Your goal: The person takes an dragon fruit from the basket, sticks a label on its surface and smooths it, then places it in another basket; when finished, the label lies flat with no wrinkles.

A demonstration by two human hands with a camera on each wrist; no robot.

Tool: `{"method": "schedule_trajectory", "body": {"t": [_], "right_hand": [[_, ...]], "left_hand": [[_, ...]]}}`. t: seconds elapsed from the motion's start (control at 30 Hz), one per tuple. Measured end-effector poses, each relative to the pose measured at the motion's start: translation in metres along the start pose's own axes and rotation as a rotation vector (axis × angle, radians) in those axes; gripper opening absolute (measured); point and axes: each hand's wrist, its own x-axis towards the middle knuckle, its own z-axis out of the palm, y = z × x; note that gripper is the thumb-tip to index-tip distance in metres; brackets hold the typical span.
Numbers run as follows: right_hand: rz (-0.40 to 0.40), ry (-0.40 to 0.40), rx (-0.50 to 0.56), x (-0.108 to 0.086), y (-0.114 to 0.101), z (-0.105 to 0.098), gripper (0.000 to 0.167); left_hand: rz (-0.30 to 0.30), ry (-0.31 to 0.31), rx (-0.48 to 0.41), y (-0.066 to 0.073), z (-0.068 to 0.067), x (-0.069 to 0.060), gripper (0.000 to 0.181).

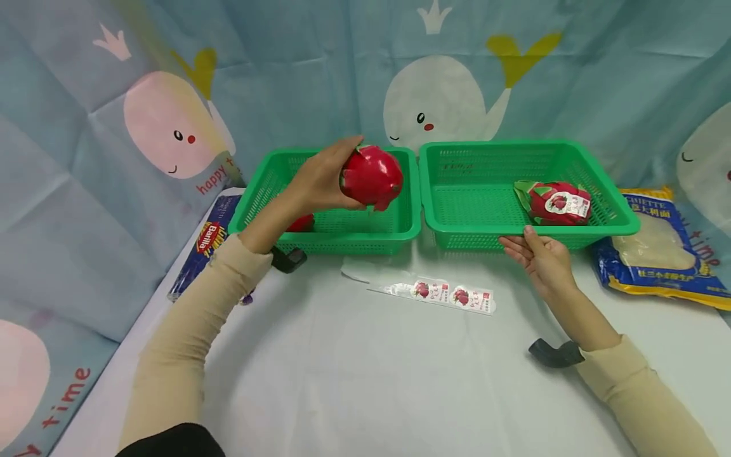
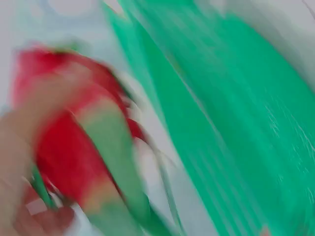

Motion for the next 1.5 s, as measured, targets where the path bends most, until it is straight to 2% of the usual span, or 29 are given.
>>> {"method": "schedule_trajectory", "body": {"t": [0.07,0.1,0.17,0.23,0.33,0.43,0.5,0.57,0.63,0.7,0.77,0.8,0.9,1.03,1.1,1.17,1.27,1.37,1.43,1.5], "right_hand": [[0.004,0.005,0.002,0.001,0.001,0.000,0.019],[0.004,0.006,0.004,0.001,0.002,0.000,0.019],[0.002,0.008,0.013,0.002,0.002,0.000,0.018],[0.003,0.011,0.020,0.003,0.002,0.001,0.018],[0.015,0.015,0.023,0.002,0.003,0.002,0.019],[0.023,-0.002,0.006,0.001,0.004,0.001,0.020],[0.040,-0.030,-0.029,-0.001,0.007,0.003,0.020],[0.072,-0.065,-0.159,-0.001,0.012,0.005,0.021],[0.115,-0.114,-0.398,0.000,0.018,0.011,0.023],[0.144,-0.195,-0.728,0.002,0.027,0.020,0.027],[0.120,-0.313,-1.079,0.004,0.038,0.029,0.032],[0.100,-0.368,-1.217,0.006,0.043,0.034,0.034],[0.028,-0.493,-1.508,0.010,0.058,0.048,0.039],[0.046,-0.525,-1.601,0.015,0.070,0.059,0.036],[0.102,-0.522,-1.564,0.016,0.072,0.060,0.029],[0.147,-0.518,-1.527,0.017,0.073,0.061,0.022],[0.156,-0.532,-1.460,0.021,0.069,0.062,0.014],[0.080,-0.576,-1.408,0.028,0.062,0.063,0.011],[0.058,-0.608,-1.357,0.032,0.056,0.065,0.012],[0.043,-0.638,-1.325,0.035,0.051,0.065,0.013]], "left_hand": [[0.016,0.053,0.096,0.032,-0.006,-0.021,0.095],[0.020,0.066,0.136,0.047,-0.004,-0.033,0.092],[0.015,0.057,0.173,0.076,0.010,-0.060,0.088],[0.003,0.022,0.143,0.098,0.031,-0.085,0.086],[-0.056,-0.094,0.082,0.118,0.062,-0.110,0.085],[-0.105,-0.155,0.057,0.125,0.083,-0.117,0.086],[-0.113,-0.159,0.049,0.127,0.090,-0.118,0.087],[-0.115,-0.147,0.025,0.127,0.095,-0.117,0.090],[-0.117,-0.136,-0.007,0.126,0.100,-0.118,0.093],[-0.120,-0.129,-0.035,0.124,0.104,-0.120,0.096],[-0.124,-0.128,-0.059,0.123,0.106,-0.121,0.098],[-0.127,-0.132,-0.066,0.122,0.106,-0.121,0.100],[-0.131,-0.164,-0.125,0.118,0.099,-0.119,0.102],[-0.118,-0.194,-0.258,0.104,0.081,-0.108,0.086],[-0.099,-0.167,-0.328,0.092,0.075,-0.098,0.068],[-0.065,-0.130,-0.360,0.078,0.074,-0.086,0.049],[-0.014,-0.119,-0.327,0.059,0.084,-0.072,0.033],[0.025,-0.126,-0.217,0.051,0.096,-0.065,0.031],[0.022,-0.107,-0.174,0.050,0.101,-0.063,0.030],[-0.009,-0.076,-0.177,0.051,0.104,-0.062,0.027]]}}
